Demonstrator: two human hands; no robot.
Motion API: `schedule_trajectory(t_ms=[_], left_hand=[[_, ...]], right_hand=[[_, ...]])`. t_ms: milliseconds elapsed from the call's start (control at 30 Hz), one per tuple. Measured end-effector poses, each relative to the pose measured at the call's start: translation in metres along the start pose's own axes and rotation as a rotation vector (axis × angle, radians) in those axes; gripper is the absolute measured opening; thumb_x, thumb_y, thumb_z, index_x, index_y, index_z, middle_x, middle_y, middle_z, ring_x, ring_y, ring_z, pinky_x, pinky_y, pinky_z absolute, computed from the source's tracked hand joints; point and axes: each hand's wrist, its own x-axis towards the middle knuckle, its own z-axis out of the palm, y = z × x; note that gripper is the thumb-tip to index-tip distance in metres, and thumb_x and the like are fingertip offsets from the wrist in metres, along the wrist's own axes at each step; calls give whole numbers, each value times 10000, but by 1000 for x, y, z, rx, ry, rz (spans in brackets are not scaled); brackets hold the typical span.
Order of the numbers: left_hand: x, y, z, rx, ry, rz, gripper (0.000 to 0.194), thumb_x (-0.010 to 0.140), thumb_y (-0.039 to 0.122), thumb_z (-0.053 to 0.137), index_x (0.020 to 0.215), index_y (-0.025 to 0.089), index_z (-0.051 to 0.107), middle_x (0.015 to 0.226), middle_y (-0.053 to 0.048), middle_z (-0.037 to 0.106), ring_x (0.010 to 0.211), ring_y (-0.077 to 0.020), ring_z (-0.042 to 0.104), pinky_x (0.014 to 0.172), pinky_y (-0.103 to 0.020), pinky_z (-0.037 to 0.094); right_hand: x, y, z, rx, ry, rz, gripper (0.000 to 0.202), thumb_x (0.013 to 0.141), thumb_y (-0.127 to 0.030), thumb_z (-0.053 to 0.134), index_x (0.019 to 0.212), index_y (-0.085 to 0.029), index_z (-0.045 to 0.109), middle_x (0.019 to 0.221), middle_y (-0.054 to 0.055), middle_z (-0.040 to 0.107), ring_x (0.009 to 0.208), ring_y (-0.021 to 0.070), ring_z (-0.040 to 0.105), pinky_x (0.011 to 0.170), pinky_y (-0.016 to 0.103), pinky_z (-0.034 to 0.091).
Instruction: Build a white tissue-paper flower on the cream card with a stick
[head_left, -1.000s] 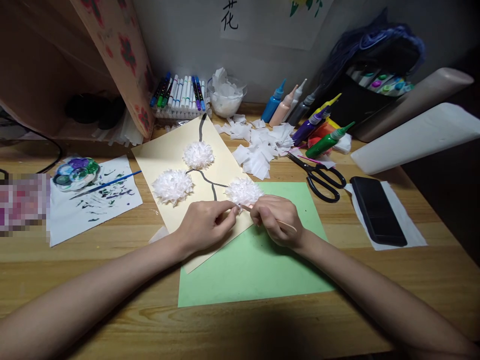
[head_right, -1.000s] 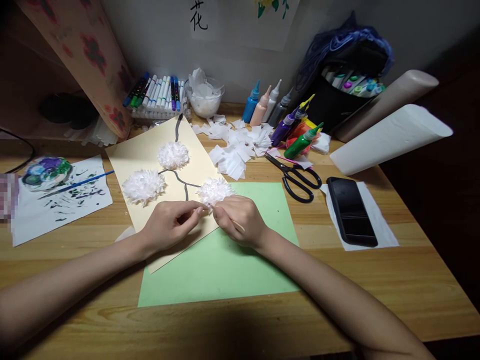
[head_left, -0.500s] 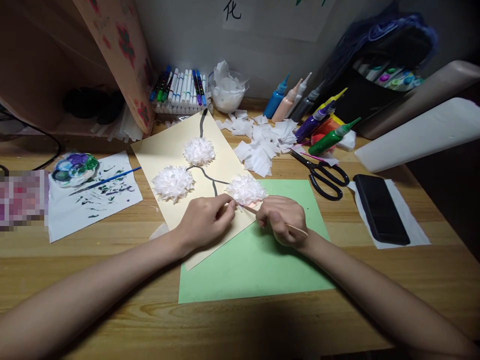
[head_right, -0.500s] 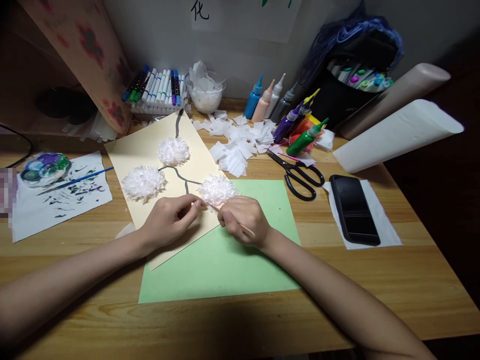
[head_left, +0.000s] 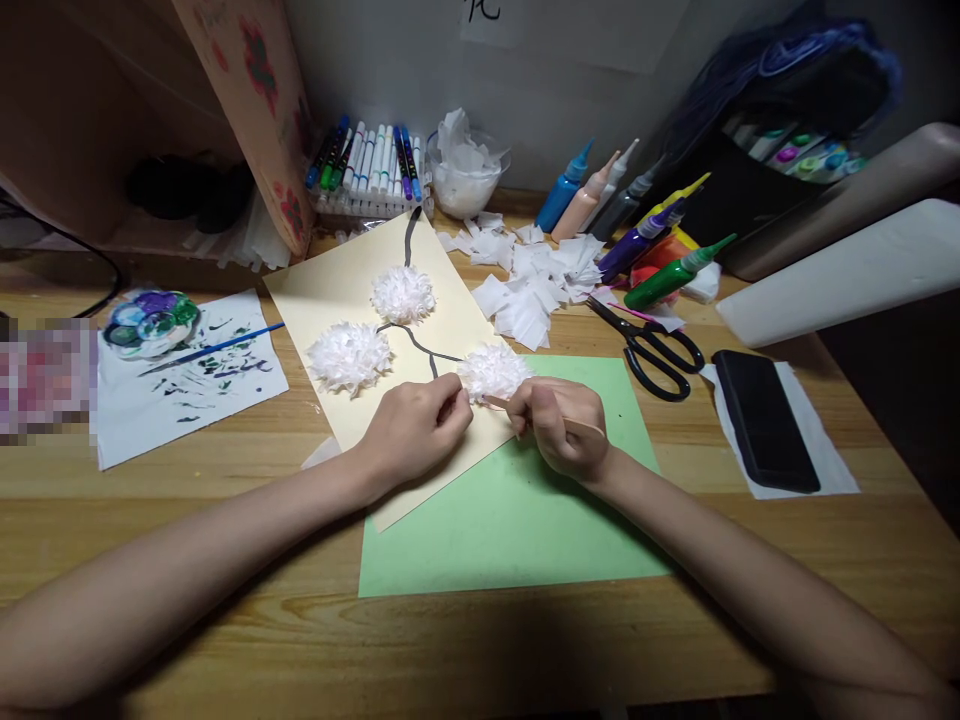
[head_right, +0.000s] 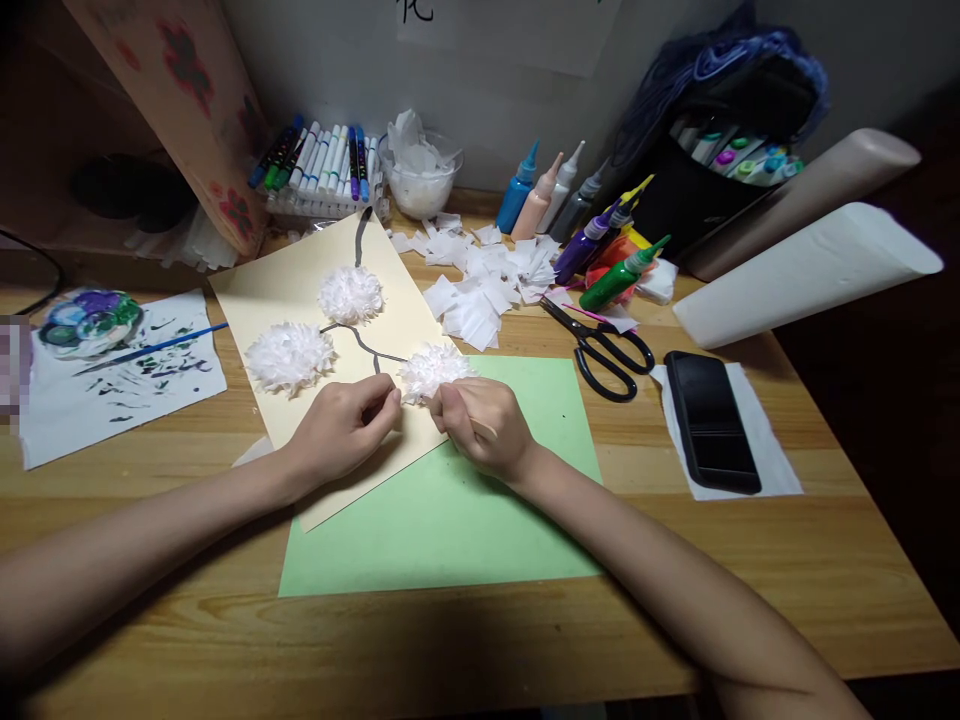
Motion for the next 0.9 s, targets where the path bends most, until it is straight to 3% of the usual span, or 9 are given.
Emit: schedule_trajectory(t_ms=[167, 333, 600, 733, 800, 900], left_hand=[[0, 0, 0, -2, 5, -3, 258, 849, 275, 414, 613, 177, 380, 513, 52, 373, 478, -81, 336, 531, -229, 237], [0, -1, 0, -9, -1, -5, 250, 850, 267, 409, 619, 178, 382, 515, 53, 375, 482, -82, 338, 535, -230, 240], [0, 0, -1, 3, -9, -17, 240, 851, 257, 403, 626, 181, 373, 519, 53, 369, 485, -85, 335, 536, -233, 235], [0, 0, -2, -10, -17, -15, 248, 854, 253, 389, 618, 184, 351, 518, 53, 366, 485, -86, 333, 534, -231, 241], [0, 0, -2, -18, -24, -18, 248, 856, 255, 383, 621, 186, 351, 519, 53, 366, 484, -87, 336, 532, -231, 244], [0, -1, -2, -23, -23, -25, 254, 860, 264, 379, 619, 188, 345, 519, 53, 366, 483, -88, 341, 529, -231, 249]], right_hand=[[10, -9, 4, -43, 30, 125, 444, 955, -176, 286, 536, -198, 433, 481, -19, 504, 425, 73, 471, 480, 221, 381], [3, -11, -4, -95, -56, -35, 397, 932, -175, 301, 567, -198, 455, 483, 1, 509, 445, 103, 461, 493, 257, 370], [-13, -7, -20, -40, 49, -135, 407, 929, -195, 267, 590, -203, 491, 478, -12, 495, 445, 114, 428, 503, 279, 341], [0, 8, -33, -194, 200, 105, 213, 896, -212, 457, 722, -204, 578, 653, 12, 624, 618, 137, 579, 615, 271, 436], [9, 21, -38, -297, 147, 166, 36, 842, -237, 573, 839, -204, 587, 778, 35, 657, 726, 166, 619, 663, 278, 464], [17, 41, -38, -388, 5, 154, 122, 797, -233, 631, 889, -190, 563, 850, 69, 659, 788, 200, 622, 675, 292, 471]])
